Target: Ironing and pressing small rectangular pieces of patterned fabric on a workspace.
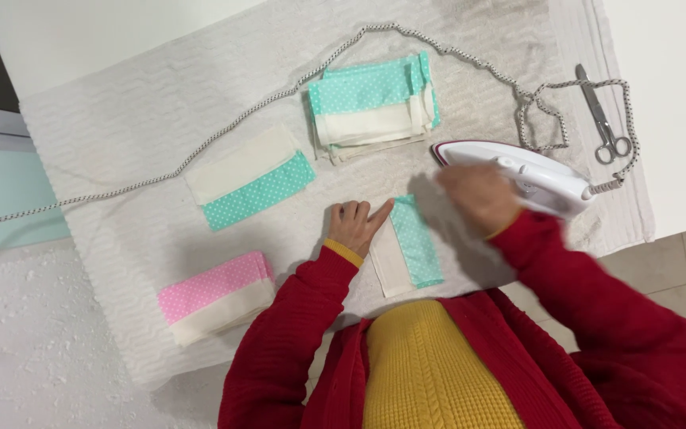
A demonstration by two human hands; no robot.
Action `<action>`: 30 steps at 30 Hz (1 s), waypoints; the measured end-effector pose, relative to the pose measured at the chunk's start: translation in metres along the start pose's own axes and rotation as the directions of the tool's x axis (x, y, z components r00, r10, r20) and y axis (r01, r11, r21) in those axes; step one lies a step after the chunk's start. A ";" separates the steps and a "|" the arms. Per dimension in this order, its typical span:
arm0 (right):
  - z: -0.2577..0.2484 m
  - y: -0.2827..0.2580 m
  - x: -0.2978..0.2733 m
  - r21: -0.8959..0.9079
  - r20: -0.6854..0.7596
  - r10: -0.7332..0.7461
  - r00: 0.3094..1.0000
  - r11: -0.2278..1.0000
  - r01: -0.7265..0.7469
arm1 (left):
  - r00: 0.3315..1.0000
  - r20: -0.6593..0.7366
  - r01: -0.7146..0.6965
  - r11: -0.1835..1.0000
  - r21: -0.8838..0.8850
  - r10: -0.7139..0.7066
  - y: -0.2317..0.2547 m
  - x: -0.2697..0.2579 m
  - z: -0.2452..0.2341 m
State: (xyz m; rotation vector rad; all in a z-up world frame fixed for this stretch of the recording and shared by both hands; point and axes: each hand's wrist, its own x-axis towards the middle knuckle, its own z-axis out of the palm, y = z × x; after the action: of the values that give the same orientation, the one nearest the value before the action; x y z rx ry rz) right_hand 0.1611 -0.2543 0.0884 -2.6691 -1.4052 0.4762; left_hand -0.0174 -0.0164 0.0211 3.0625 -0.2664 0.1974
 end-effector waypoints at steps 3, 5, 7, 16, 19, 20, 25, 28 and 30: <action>-0.068 0.037 -0.015 -0.044 -0.458 -0.068 0.887 0.998 0.054 | 0.999 -0.038 0.003 0.999 0.045 -0.001 -0.001 -0.002 -0.001; -0.076 0.045 -0.017 -0.062 -0.318 0.040 0.947 0.996 -0.063 | 0.999 -0.041 -0.005 1.000 -0.008 0.004 -0.001 -0.002 0.000; -0.076 0.059 -0.011 -0.099 -0.170 0.139 0.976 0.983 -0.157 | 0.999 -0.045 0.008 0.998 -0.058 -0.010 -0.001 0.000 0.001; -0.039 0.053 -0.012 0.167 0.312 0.166 0.936 0.960 -0.226 | 0.999 0.028 0.043 0.999 0.007 -0.043 0.004 0.007 0.006; -0.036 0.026 -0.021 0.153 0.228 0.073 0.971 0.982 -0.109 | 0.998 0.048 0.046 0.999 0.015 -0.047 0.007 0.009 0.010; -0.033 0.020 -0.023 0.131 0.222 0.068 0.973 0.986 -0.099 | 0.997 0.063 0.051 0.999 0.013 -0.051 0.007 0.010 0.011; -0.018 0.012 -0.025 0.133 0.181 0.066 0.981 0.987 -0.091 | 0.994 0.100 0.045 0.999 -0.001 -0.045 0.006 0.009 0.008; -0.019 0.006 -0.018 0.144 0.167 0.084 0.982 0.983 -0.109 | 0.999 -0.015 0.046 0.998 -0.047 -0.046 0.002 0.003 0.003; -0.020 0.000 -0.012 0.130 0.187 0.092 0.978 0.985 -0.117 | 0.992 -0.115 0.042 0.996 -0.084 -0.051 -0.001 -0.003 0.004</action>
State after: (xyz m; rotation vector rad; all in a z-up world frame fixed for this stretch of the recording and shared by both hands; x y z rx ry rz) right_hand 0.1611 -0.2624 0.1101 -2.6512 -1.2241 0.8142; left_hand -0.0193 -0.0150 0.0171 2.9591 -0.1912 0.3524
